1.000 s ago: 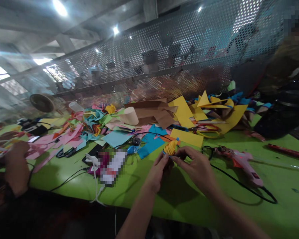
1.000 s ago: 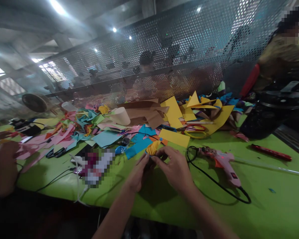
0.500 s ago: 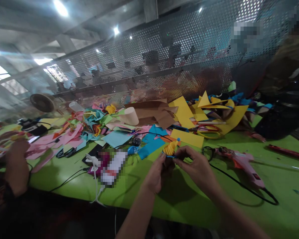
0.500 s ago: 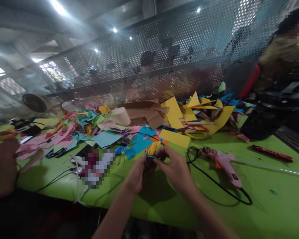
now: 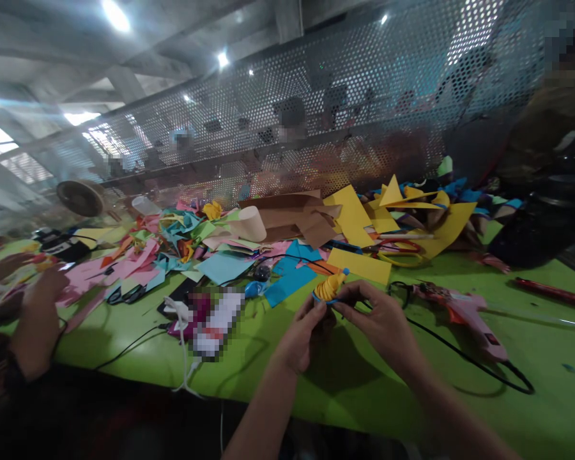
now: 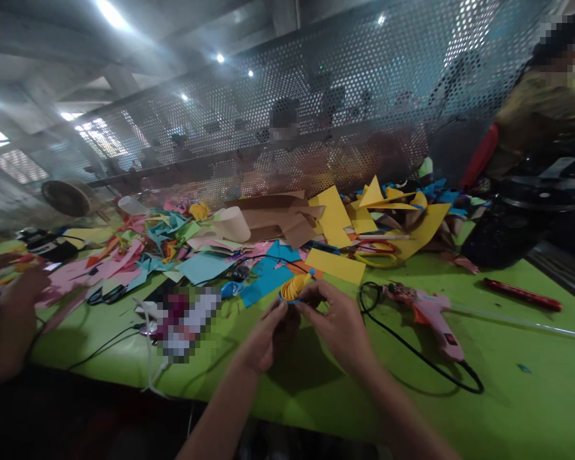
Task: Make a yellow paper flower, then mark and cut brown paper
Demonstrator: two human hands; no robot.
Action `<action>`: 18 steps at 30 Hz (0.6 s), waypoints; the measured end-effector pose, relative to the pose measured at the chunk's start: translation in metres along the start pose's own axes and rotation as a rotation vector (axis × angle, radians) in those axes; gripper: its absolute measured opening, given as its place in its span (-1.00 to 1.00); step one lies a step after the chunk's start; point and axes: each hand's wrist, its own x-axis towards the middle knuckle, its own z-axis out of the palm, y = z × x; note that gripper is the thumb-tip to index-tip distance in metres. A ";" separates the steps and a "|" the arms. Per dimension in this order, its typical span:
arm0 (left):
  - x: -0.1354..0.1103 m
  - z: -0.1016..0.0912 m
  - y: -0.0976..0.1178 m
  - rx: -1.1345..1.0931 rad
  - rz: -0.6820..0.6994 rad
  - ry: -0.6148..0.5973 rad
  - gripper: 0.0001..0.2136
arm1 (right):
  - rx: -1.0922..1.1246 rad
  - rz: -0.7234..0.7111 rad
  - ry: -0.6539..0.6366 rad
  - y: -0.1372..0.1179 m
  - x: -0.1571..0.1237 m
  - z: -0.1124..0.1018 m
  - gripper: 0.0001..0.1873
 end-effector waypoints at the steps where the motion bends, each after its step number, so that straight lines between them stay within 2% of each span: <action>1: 0.000 0.000 0.000 -0.022 0.006 0.014 -0.64 | 0.002 -0.006 0.004 0.000 0.000 0.000 -0.91; 7: 0.001 0.001 -0.001 -0.046 -0.018 0.046 -0.65 | 0.022 -0.024 0.016 -0.001 0.001 -0.001 -0.88; 18: 0.002 -0.003 -0.004 0.002 -0.009 -0.006 -0.67 | 0.010 0.001 0.021 -0.003 -0.001 0.000 -0.88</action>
